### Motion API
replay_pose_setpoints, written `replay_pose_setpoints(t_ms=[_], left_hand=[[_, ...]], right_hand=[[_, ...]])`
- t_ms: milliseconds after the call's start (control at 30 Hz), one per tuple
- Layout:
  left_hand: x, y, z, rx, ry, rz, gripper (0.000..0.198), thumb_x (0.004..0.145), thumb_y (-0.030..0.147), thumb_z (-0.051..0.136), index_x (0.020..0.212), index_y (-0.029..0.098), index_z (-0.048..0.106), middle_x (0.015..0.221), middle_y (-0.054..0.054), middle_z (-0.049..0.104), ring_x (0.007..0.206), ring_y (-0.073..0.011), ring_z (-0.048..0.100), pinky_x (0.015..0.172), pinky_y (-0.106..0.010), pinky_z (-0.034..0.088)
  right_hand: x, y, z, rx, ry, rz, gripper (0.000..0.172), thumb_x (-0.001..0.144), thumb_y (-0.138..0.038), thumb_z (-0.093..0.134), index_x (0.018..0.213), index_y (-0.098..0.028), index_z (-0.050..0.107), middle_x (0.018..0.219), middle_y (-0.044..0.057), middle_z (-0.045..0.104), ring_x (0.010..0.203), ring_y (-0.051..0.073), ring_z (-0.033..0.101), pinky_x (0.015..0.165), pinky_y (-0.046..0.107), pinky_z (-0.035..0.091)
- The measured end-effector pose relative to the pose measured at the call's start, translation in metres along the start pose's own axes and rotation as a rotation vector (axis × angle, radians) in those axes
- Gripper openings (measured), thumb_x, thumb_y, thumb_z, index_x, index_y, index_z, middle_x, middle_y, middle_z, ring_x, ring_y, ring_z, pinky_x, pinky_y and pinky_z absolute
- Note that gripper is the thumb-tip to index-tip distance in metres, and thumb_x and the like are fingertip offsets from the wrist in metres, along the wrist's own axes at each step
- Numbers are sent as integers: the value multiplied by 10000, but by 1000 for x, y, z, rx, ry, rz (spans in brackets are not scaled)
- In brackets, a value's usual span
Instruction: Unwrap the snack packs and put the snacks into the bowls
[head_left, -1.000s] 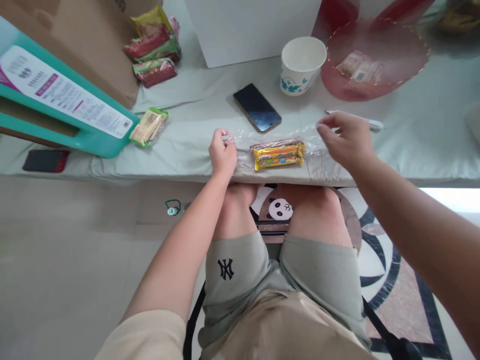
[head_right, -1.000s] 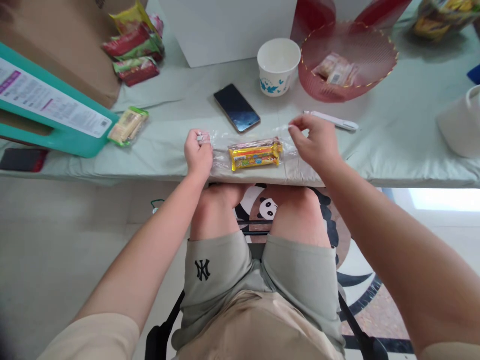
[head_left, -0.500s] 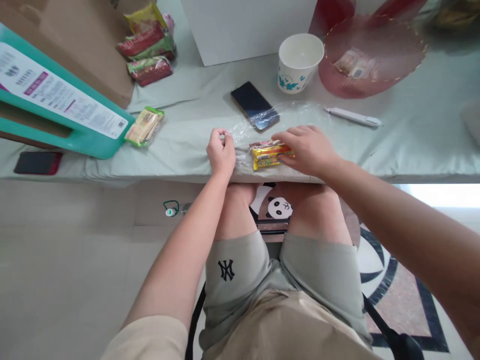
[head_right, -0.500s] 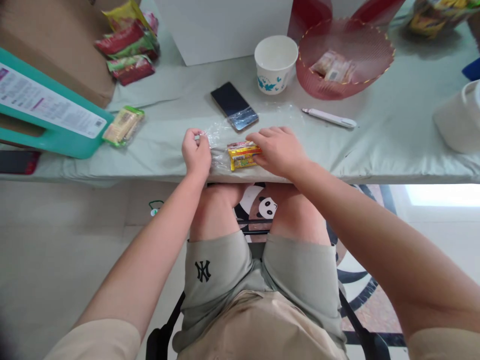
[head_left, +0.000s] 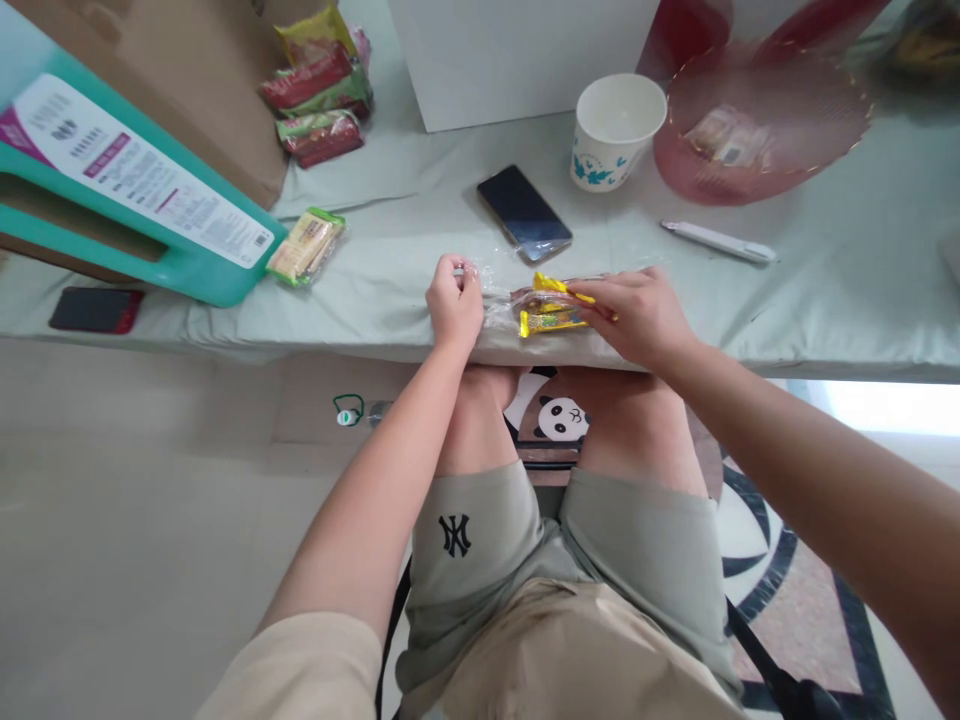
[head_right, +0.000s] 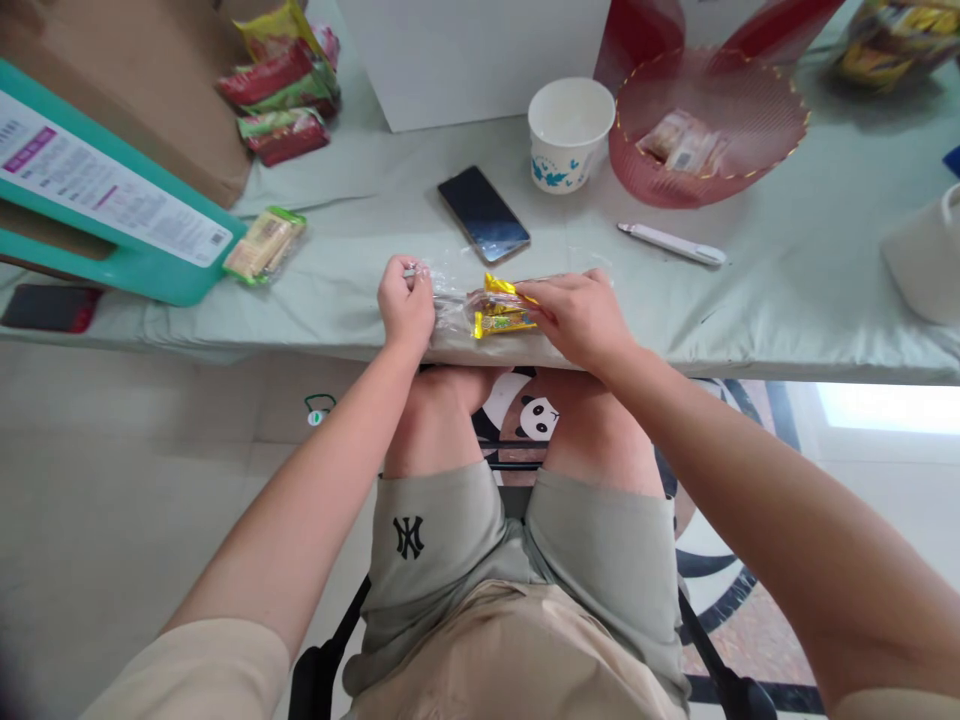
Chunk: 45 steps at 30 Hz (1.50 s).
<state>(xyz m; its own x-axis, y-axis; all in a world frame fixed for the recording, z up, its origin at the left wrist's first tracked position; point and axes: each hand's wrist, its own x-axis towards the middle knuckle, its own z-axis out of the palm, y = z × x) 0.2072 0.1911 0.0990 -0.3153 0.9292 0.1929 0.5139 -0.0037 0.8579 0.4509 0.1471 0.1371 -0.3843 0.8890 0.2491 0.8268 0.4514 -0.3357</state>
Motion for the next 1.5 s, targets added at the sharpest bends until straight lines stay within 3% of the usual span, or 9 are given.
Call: replay_pose_setpoints(t_ms=[200,367,533,633,767,967,1167,1333,1500], left_hand=[[0,0,-1,-30,-4,-13,112,986,234,555,874,239,563,559,71,452,524,-131,451,597,-280,367],[1,0,-1,-96,3,-25,141,968,201,588,840,230,536,527,88,399,501,-117,400,578,-273,322],[1,4,-3,-110,-1,-19,149,952,164,598,827,224,543,523,89,412,497,-112,430,572,-269,320],[0,6,-4,-108,6,-18,157,956,182,601,816,223,544,533,82,445,506,-113,452,576,-271,328],[-1,8,-6,-112,-5,-19,162,966,195,586,813,222,541,526,87,436,489,-108,426,565,-266,319],[0,9,-5,-140,-38,-42,181,968,177,581,799,220,531,508,91,409,473,-106,398,543,-257,299],[2,7,-6,-206,-37,-82,184,983,181,579,808,225,540,508,86,411,452,-109,375,512,-254,286],[2,4,-6,-235,-10,-70,175,992,193,582,822,218,551,514,79,416,457,-104,377,510,-257,282],[2,4,-7,-252,-4,-77,179,996,212,579,822,224,539,517,83,397,446,-99,345,490,-252,259]], right_hand=[[-13,-5,-10,-48,20,-89,329,1004,-295,446,1028,-278,773,791,53,731,777,214,652,798,375,357],[-32,-18,-19,2,-275,-331,311,1003,-341,498,832,-244,740,690,28,685,659,177,586,670,328,327],[-16,-27,-20,-2,-76,-116,307,993,-312,483,1164,-198,712,1123,138,727,999,275,648,827,377,467],[6,-31,-15,-102,-157,-39,512,890,-272,604,1395,-196,577,1381,166,631,1178,344,597,938,448,472],[32,-39,-9,-269,-370,3,646,806,-235,656,1433,-206,504,1324,156,663,1188,362,590,925,450,462],[52,-43,-9,-389,-513,-36,556,729,-274,705,1259,-173,574,1193,147,680,1081,337,624,869,426,447],[37,-36,-11,-341,-371,-70,455,760,-280,647,1204,-199,592,1204,135,681,1061,323,600,838,420,412],[21,-30,-4,-325,-229,-258,367,765,-183,604,1131,-200,623,1223,116,699,1224,320,547,1072,465,326],[14,-23,4,-220,-176,-253,345,773,-200,591,1117,-180,620,1062,127,716,1026,300,616,1050,439,359]])
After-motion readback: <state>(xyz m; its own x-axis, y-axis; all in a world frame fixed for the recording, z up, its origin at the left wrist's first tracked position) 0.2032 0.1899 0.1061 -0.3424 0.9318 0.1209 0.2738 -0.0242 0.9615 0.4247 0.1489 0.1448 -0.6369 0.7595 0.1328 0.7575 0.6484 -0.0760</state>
